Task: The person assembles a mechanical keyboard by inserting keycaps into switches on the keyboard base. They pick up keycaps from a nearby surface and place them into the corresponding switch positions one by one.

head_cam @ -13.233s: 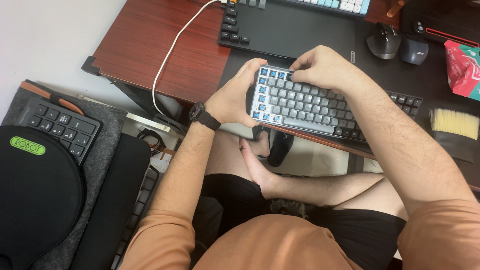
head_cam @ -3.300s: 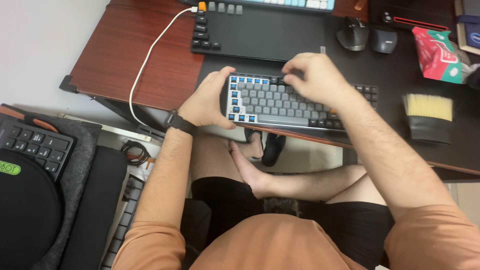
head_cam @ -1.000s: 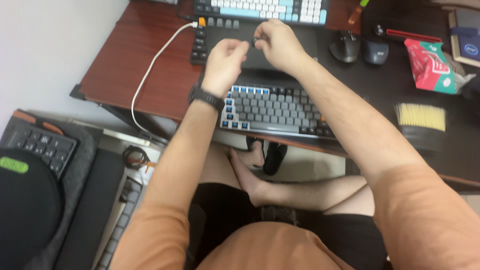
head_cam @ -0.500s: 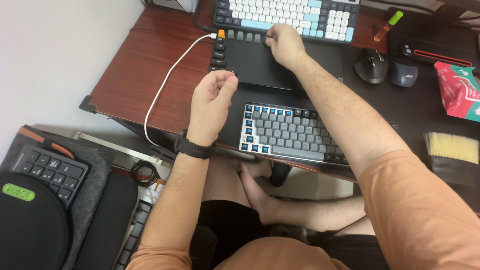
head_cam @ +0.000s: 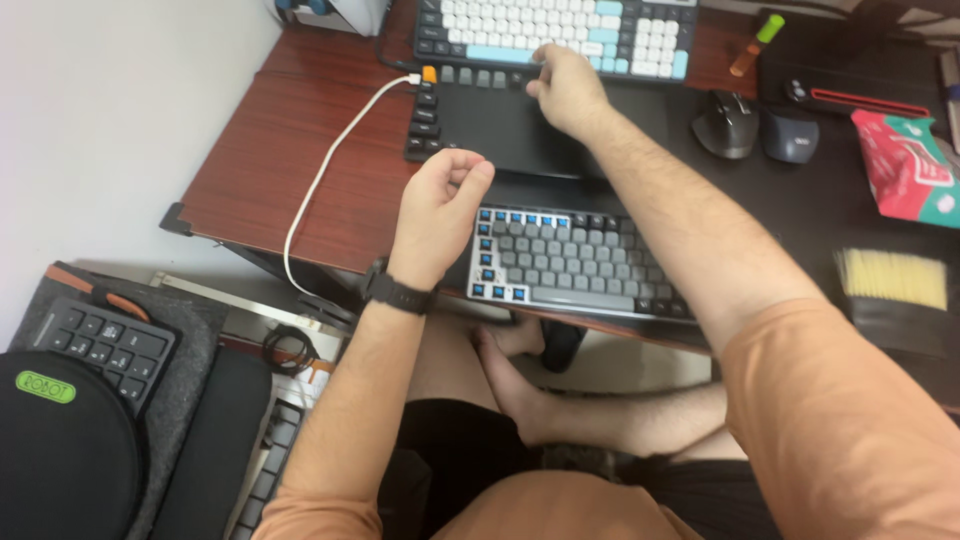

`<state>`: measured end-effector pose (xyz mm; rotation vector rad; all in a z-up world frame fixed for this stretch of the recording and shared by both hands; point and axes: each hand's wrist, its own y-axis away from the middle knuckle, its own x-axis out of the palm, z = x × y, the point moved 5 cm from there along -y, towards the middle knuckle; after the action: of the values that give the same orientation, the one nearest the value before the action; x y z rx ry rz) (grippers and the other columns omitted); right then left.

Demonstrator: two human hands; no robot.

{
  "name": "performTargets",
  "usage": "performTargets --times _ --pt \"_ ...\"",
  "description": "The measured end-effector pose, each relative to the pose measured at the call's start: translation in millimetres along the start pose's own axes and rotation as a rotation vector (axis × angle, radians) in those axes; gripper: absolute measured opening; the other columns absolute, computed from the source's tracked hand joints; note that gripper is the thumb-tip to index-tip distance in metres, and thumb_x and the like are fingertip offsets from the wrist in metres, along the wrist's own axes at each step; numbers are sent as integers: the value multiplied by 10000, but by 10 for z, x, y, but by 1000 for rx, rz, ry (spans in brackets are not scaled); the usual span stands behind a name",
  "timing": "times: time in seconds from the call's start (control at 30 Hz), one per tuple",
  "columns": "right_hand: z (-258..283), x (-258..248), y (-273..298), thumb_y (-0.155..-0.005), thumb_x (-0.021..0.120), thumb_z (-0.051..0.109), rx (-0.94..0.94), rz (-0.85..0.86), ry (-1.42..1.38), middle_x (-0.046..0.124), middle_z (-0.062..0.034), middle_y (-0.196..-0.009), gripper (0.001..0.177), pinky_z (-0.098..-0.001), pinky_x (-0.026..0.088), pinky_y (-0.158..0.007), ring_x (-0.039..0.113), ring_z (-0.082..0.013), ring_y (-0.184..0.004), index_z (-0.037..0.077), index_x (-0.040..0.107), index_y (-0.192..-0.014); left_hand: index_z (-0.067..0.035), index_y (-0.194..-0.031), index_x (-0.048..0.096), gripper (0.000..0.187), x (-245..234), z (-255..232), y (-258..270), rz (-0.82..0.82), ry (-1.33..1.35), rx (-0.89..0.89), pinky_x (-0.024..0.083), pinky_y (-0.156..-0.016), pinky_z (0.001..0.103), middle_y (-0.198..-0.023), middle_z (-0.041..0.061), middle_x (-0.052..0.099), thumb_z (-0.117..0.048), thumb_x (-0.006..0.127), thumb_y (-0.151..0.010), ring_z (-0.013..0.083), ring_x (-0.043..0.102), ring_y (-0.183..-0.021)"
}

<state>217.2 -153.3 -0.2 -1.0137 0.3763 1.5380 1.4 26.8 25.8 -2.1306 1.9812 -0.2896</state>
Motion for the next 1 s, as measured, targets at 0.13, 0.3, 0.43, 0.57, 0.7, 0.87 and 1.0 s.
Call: performTargets --times 0.13,0.3,0.43,0.57,0.7,0.87,1.0 --pt "119 -391 459 -902 773 135 -162 136 7 741 -120 -933 190 -382 555 -809 702 -243 -864 19 727 -1045 -19 -907 707 226 230 -33 19 175 -298 -111 511 -588 283 -693 42 664 -214 600 -949 110 629 -624" --pt "281 -814 1421 -851 789 167 -242 372 6 738 -125 -917 159 -382 569 -779 720 -266 -853 52 774 -960 20 -726 673 348 712 149 25 340 -448 -156 505 -580 359 -597 109 649 -235 525 -909 226 647 -556" --pt "458 -921 1808 -806 813 168 -361 256 83 718 -147 -941 244 -414 554 -785 693 -332 -886 27 768 -1000 12 -799 674 343 994 142 -22 415 -771 341 519 -652 450 -708 163 682 -259 494 -907 325 668 -682" --pt "444 -864 1922 -819 797 151 -381 168 87 703 -148 -940 205 -437 549 -802 681 -359 -911 19 766 -973 10 -702 709 466 979 443 5 406 -529 -258 581 -750 455 -699 232 738 -324 452 -902 349 735 -680" --pt "475 -831 1969 -824 731 76 -446 70 111 699 -120 -938 142 -440 555 -835 677 -348 -929 67 788 -954 -3 -812 738 422 1112 335 18 420 -842 -42 547 -797 503 -823 270 704 -338 499 -905 411 696 -812" --pt "492 -756 2094 -790 708 37 -396 -50 187 686 -90 -917 133 -428 537 -848 633 -328 -943 99 793 -871 -42 -841 735 372 1330 262 81 461 -1037 494 543 -711 494 -858 228 719 -275 474 -967 380 691 -768" --pt "462 -727 2110 -797 762 108 -334 -76 177 667 -91 -905 123 -434 523 -820 613 -319 -922 95 791 -915 23 -857 694 526 1129 652 3 352 -151 -579 381 -429 299 -688 89 667 -437 472 -981 141 480 -499"
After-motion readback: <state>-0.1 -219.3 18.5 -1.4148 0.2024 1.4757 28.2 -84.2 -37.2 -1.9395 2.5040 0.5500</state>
